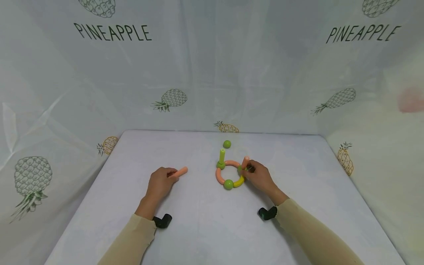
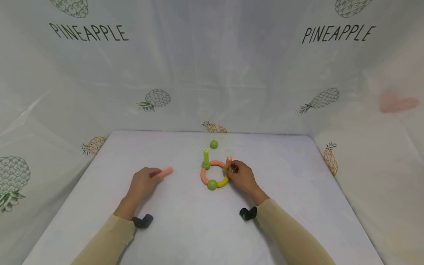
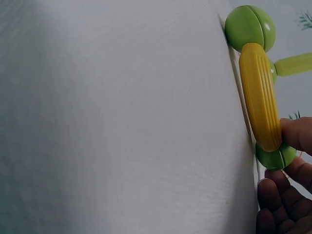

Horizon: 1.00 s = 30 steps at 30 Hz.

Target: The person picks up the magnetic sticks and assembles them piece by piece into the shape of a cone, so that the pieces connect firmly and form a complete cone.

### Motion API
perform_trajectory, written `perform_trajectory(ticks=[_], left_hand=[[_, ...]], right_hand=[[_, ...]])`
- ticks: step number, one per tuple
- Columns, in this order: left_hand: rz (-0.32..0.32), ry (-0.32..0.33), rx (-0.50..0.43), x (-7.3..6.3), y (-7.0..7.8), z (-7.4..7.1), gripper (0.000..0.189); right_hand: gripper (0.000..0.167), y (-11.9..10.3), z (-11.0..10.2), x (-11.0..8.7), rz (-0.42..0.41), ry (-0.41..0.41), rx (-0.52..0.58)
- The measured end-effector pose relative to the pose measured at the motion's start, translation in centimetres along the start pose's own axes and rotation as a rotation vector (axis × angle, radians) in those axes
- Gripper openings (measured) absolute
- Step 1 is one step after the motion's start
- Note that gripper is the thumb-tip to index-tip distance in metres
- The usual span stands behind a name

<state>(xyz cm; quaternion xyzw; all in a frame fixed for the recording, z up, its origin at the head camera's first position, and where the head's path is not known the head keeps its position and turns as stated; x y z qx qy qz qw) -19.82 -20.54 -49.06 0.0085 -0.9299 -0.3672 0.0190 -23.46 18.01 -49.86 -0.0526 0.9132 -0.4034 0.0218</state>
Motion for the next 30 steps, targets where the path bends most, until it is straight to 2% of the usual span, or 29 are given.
perform_trajectory(ticks=[7, 12, 17, 23, 30], left_hand=[[0.001, 0.061, -0.074, 0.3, -0.4, -0.4, 0.036], [-0.026, 0.077, -0.141, 0.6, -0.7, -0.3, 0.039], [-0.036, 0.075, -0.211, 0.6, -0.3, -0.1, 0.039], [-0.021, 0.047, -0.288, 0.6, 1.3, 0.3, 0.041], [0.004, 0.000, -0.370, -0.2, 4.5, 2.2, 0.038]], right_hand=[[0.029, -0.1, 0.0, -0.1, 0.011, 0.009, -0.003], [0.031, -0.2, 0.0, -0.1, 0.013, 0.003, -0.009], [0.031, -0.1, 0.0, -0.2, 0.000, 0.005, 0.008], [0.031, -0.1, 0.3, -0.1, 0.011, 0.007, 0.001], [0.028, -0.1, 0.4, -0.1, 0.018, 0.021, -0.016]])
Point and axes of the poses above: each hand's wrist, its own x-axis towards the middle knuckle, its own z-axis out of the palm, y = z × x, the point moved 2 cm from there along x, towards the middle knuckle, and after that the axes turned 2 degrees about -x, right-handed, at the moved point
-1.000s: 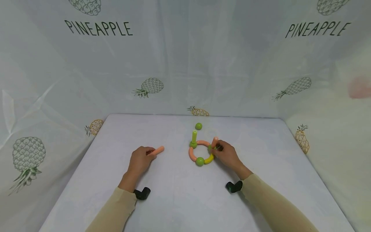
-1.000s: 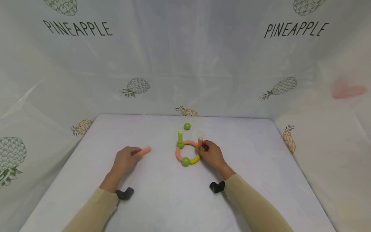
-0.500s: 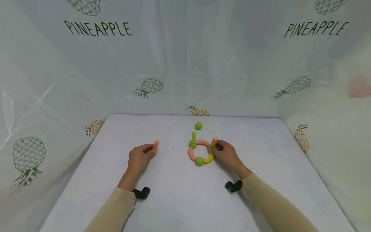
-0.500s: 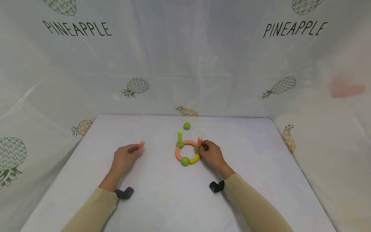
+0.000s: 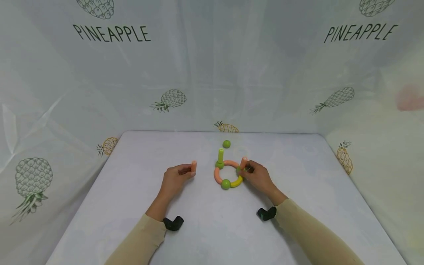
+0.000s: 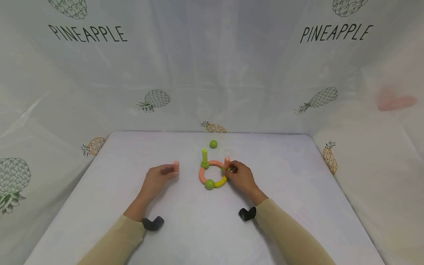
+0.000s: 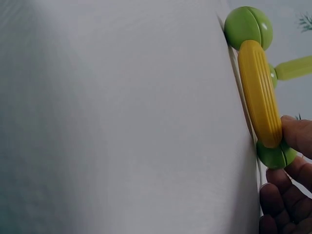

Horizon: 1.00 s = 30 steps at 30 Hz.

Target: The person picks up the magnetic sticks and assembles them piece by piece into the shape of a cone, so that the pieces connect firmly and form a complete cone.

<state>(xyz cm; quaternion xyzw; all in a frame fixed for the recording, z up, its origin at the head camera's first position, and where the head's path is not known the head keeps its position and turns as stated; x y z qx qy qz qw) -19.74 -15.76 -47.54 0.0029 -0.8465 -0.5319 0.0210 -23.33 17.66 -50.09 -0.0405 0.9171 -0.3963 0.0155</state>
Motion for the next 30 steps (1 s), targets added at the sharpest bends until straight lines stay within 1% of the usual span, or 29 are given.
perform_trajectory(ticks=[4, 9, 15, 22, 25, 30], left_hand=[[0.014, -0.031, -0.039, -0.5, 1.4, 2.0, 0.034], [0.058, -0.099, -0.068, -1.1, 2.9, 4.4, 0.032], [0.102, -0.165, -0.096, -1.1, 4.0, 6.7, 0.036], [0.138, -0.199, -0.119, -0.9, 4.2, 8.5, 0.035], [0.150, -0.199, -0.102, -0.8, 4.0, 9.0, 0.034], [0.161, -0.182, -0.054, -0.9, 3.5, 9.5, 0.034]], right_hand=[[0.029, -0.1, 0.0, 0.0, 0.017, 0.002, -0.007], [0.030, -0.3, 0.0, -0.1, 0.024, 0.003, 0.000], [0.029, -0.3, 0.1, -0.1, 0.009, 0.007, -0.001], [0.028, -0.2, 0.2, -0.1, -0.008, 0.006, 0.000], [0.028, -0.2, 0.2, -0.1, -0.007, 0.004, -0.002], [0.028, -0.3, 0.1, -0.2, 0.000, 0.006, -0.014]])
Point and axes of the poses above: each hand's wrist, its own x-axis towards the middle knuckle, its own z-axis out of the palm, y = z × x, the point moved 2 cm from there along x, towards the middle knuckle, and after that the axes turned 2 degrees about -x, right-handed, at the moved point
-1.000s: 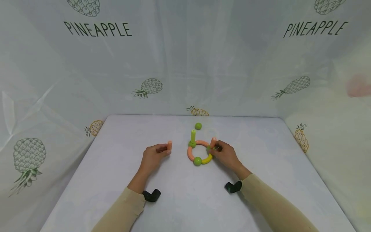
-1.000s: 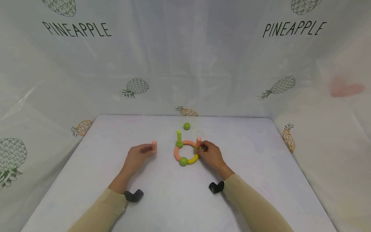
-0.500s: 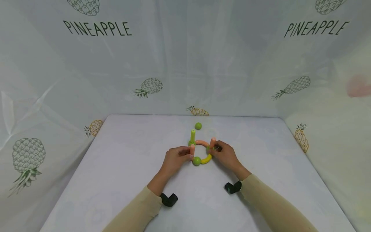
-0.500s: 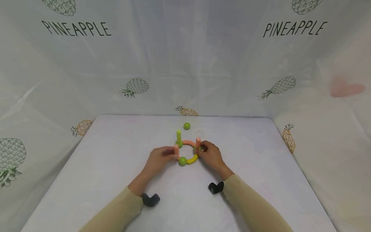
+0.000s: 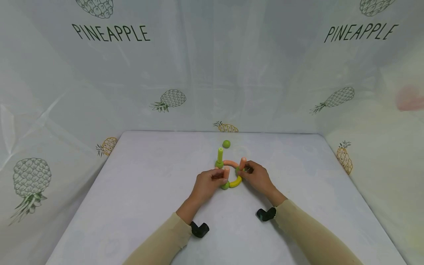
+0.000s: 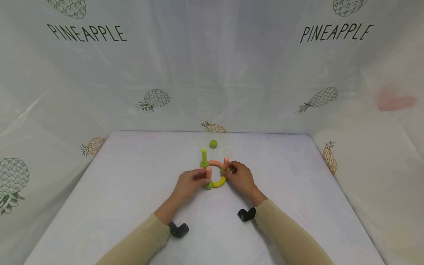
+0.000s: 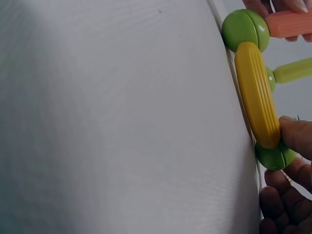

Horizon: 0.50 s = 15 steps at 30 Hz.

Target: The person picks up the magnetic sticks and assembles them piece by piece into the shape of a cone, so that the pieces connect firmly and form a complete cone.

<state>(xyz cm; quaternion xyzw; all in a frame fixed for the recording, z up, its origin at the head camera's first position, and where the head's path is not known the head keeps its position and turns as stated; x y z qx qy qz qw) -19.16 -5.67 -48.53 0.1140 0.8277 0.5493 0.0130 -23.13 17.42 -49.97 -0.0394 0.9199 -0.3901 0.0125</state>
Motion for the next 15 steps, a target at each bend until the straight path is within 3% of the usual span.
perform_trajectory(ticks=[9, 15], left_hand=[[0.011, -0.017, 0.250, -0.1, -0.9, 1.1, 0.034], [0.028, -0.018, 0.340, -0.1, -0.5, 1.5, 0.028]], right_hand=[[0.033, 0.1, 0.0, 0.0, -0.022, 0.000, 0.015], [0.032, 0.2, 0.0, -0.1, -0.033, -0.005, 0.036]])
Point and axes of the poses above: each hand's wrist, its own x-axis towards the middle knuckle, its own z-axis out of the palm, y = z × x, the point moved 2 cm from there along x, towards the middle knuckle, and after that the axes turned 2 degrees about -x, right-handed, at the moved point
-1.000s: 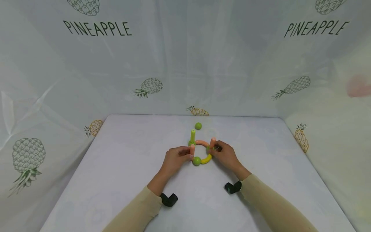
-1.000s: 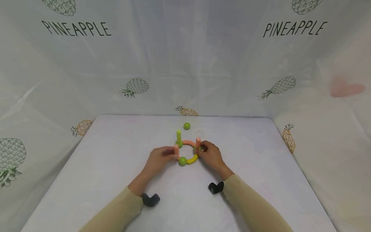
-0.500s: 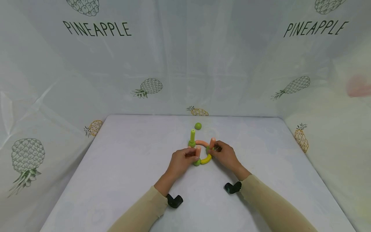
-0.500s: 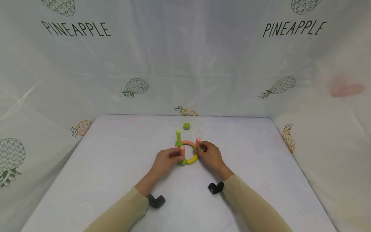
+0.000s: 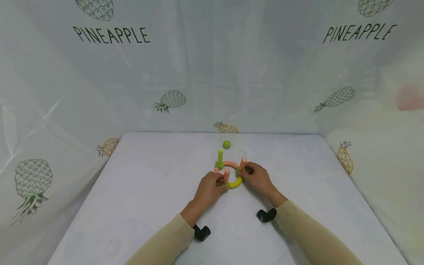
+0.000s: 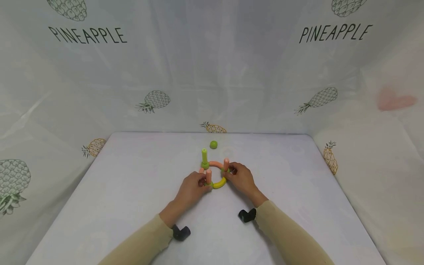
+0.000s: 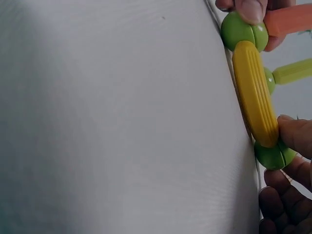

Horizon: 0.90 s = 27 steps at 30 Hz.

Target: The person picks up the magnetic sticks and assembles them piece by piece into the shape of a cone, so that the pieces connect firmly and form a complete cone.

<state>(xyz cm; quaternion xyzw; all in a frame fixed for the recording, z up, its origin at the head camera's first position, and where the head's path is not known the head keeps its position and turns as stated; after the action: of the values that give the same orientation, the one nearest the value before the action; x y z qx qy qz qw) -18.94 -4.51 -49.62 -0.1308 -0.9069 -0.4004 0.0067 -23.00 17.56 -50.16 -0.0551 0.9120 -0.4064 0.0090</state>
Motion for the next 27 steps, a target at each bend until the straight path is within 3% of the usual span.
perform_trajectory(ticks=[7, 16, 21, 27], left_hand=[[0.030, 0.017, 0.062, -0.1, 0.8, -0.3, 0.015], [0.045, -0.011, 0.031, 0.3, -0.4, -1.1, 0.013], [0.021, -0.025, 0.008, 0.4, -1.1, -1.9, 0.011], [-0.058, -0.031, -0.087, 0.1, -2.6, -2.6, 0.010]], right_hand=[[0.028, 0.1, 0.0, -0.2, -0.004, -0.001, 0.016], [0.029, -0.1, 0.2, -0.6, -0.007, -0.006, -0.016], [0.028, -0.2, 0.6, -1.0, -0.012, -0.016, -0.001], [0.027, -0.6, 1.0, -1.6, -0.044, -0.001, -0.042]])
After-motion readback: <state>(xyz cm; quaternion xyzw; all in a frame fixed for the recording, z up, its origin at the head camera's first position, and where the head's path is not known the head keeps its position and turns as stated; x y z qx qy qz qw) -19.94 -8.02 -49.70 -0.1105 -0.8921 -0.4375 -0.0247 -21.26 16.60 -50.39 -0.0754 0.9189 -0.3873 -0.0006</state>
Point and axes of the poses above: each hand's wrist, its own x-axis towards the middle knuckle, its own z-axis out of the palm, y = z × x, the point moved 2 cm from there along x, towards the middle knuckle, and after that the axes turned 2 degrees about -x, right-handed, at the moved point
